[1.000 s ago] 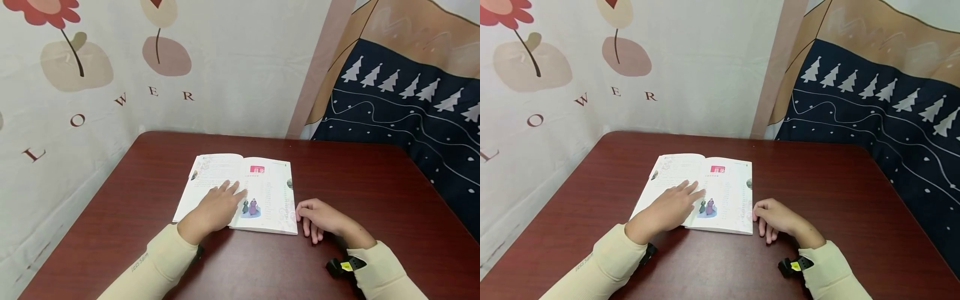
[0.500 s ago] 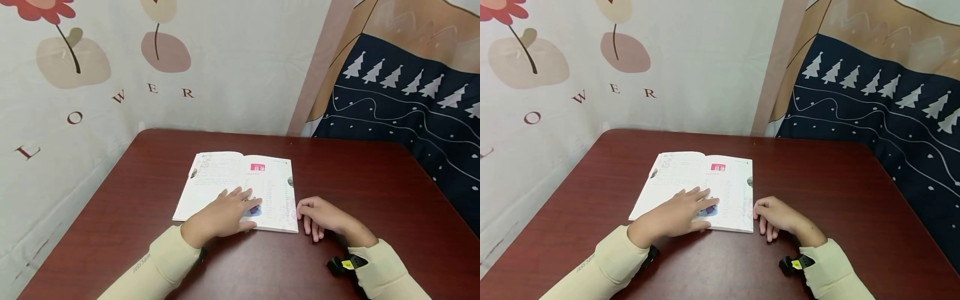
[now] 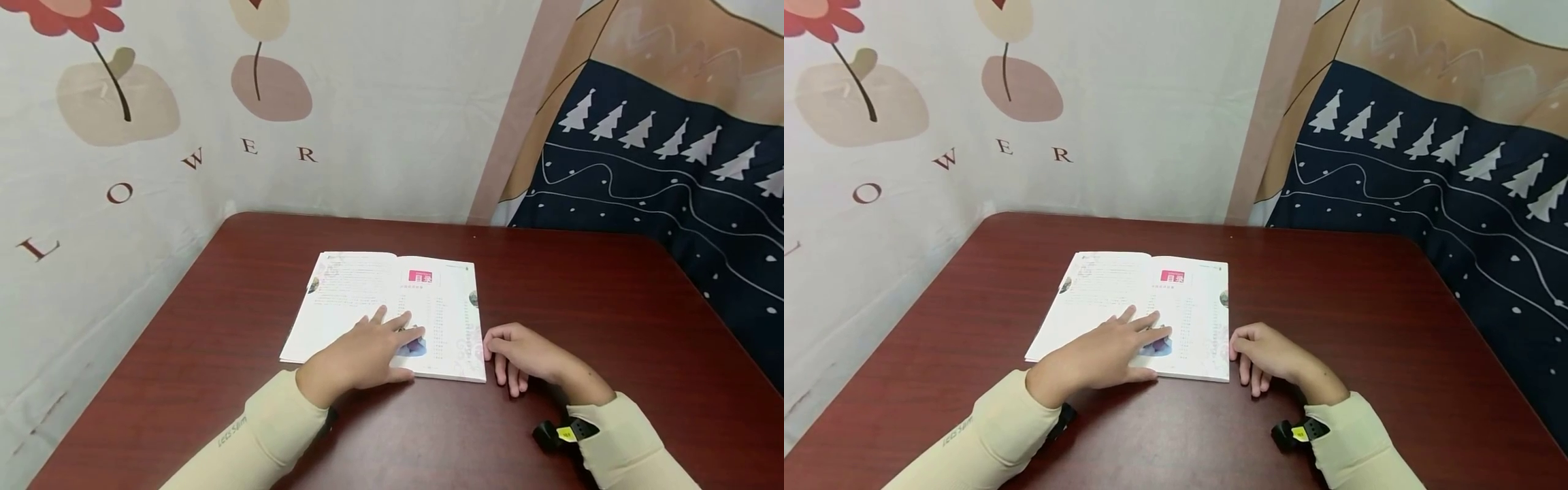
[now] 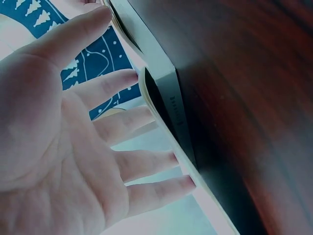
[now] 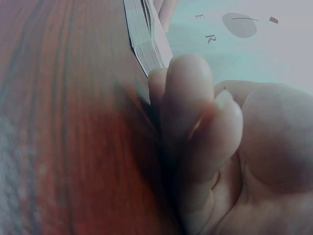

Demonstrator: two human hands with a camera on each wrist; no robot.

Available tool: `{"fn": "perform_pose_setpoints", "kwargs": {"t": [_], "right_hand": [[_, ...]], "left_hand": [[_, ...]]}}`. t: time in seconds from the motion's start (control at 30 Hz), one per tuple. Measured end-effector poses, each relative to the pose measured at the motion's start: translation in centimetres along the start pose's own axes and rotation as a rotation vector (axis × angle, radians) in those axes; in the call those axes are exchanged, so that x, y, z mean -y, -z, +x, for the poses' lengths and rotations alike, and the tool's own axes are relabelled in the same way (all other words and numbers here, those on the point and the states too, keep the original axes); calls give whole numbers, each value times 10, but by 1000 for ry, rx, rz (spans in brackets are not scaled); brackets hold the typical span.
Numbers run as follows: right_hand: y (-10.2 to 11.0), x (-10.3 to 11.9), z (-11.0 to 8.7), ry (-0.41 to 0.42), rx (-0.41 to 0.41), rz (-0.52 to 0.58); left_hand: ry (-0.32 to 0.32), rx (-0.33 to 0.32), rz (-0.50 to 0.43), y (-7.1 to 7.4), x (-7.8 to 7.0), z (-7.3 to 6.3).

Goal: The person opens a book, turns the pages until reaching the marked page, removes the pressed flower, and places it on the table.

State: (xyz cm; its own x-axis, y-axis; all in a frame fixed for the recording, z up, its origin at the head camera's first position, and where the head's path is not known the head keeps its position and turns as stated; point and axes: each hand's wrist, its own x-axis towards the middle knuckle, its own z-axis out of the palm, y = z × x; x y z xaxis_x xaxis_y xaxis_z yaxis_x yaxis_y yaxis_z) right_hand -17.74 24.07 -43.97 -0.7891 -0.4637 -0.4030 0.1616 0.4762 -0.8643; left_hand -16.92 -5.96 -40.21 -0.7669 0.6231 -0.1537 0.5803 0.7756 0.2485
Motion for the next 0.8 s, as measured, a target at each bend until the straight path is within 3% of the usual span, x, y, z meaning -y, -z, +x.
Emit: {"fn": "perform_pose_setpoints", "kwargs": {"t": [0.8], "right_hand": [[0,-1,1,6,-19,-15]], "left_hand": [[-3,-16,-5,-3,4,4]]}}
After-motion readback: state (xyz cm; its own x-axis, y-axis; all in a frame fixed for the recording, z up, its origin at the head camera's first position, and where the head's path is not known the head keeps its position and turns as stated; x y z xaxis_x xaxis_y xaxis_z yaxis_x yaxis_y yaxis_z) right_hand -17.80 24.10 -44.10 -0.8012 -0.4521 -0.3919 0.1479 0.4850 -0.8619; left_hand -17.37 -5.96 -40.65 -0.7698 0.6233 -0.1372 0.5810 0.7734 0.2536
